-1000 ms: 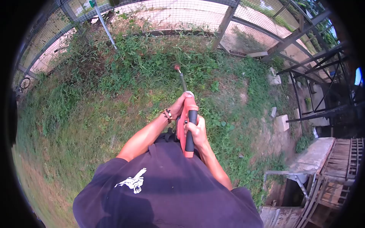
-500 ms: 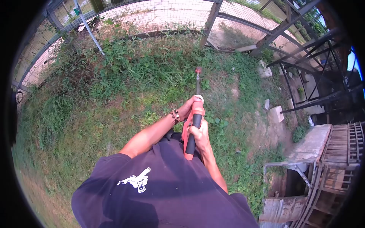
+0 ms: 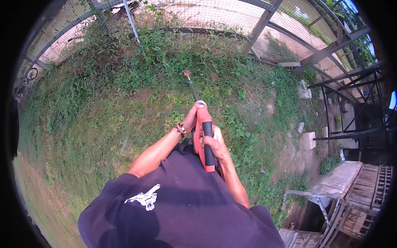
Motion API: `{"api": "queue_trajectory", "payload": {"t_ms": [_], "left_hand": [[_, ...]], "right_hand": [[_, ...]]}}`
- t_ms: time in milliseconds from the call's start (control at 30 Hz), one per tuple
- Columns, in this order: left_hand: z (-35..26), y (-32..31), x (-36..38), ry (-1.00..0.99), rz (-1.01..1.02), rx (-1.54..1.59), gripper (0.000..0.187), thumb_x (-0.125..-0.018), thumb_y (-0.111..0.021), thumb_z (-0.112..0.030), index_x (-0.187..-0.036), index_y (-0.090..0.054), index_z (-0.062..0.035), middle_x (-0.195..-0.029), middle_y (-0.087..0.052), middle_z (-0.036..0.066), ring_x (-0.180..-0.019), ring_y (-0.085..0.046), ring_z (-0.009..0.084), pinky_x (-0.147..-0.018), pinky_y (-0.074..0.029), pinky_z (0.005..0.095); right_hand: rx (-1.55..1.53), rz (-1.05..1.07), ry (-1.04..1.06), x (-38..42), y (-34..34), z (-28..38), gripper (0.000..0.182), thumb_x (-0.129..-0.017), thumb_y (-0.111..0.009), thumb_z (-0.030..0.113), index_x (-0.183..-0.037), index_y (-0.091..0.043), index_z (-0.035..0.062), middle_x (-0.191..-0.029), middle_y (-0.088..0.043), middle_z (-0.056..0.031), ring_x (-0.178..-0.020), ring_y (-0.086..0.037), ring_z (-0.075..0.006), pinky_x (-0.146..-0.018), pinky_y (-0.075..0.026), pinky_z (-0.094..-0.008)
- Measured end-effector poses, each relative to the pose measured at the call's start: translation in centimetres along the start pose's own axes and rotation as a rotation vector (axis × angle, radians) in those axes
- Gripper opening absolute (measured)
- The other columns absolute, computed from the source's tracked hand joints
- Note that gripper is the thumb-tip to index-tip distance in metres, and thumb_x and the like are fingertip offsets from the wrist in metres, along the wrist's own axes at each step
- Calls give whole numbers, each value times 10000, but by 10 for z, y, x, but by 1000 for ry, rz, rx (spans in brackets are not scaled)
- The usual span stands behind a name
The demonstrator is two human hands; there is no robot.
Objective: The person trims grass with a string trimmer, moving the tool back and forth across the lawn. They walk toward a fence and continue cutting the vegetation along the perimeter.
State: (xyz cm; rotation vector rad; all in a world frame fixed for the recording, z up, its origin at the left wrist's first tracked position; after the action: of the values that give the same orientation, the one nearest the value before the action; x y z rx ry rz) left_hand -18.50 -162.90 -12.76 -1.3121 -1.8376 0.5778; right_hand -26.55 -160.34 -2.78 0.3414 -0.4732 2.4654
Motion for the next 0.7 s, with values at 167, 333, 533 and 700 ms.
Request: {"api": "queue_trajectory", "payload": {"t_ms": [167, 333, 533, 700], "left_hand": [[-49, 41, 37, -97, -120, 27, 297, -842, -518, -413, -950, -476, -139, -807, -520, 8, -746, -557, 146, -708, -474, 312], [-82, 92, 49, -261, -178, 20, 229, -871, -493, -358, -957, -474, -147, -837, -508, 8, -779, -546, 136, -744, -471, 308], [-125, 150, 42, -312, -202, -70, 213, -861, -499, -349, -964, -474, -164, -832, -518, 7, -730, -565, 138, -685, -494, 304], [-148, 183, 54, -218, -238, -72, 220, -848, -515, -368, -936, -483, -168, -745, -551, 15, -575, -551, 140, -527, -477, 287]], "right_hand": [[-45, 165, -24, -28, -48, -9, 404, -608, -588, 118, -968, -477, -28, -687, -508, -36, -487, -496, -100, -455, -434, -239], [-23, 311, -24, -55, -86, -14, 423, -626, -599, 148, -989, -475, -31, -691, -514, -27, -480, -498, -93, -446, -436, -232], [-78, 367, 1, -105, -121, -36, 408, -649, -586, 163, -1007, -483, -1, -694, -513, -19, -498, -494, -89, -439, -433, -234], [-105, 328, -5, -123, -162, -46, 373, -652, -573, 143, -989, -484, 10, -697, -517, -19, -508, -485, -92, -446, -425, -231]]}}
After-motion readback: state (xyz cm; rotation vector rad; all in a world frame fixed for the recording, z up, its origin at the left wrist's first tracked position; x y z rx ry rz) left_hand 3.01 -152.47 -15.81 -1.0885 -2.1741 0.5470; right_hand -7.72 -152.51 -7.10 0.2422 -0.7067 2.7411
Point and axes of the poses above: each hand's wrist, its own x-axis away from the middle knuckle, its own y-axis out of the back of the hand, z = x × y, the point moved 10 cm from there along -x, towards the middle knuckle
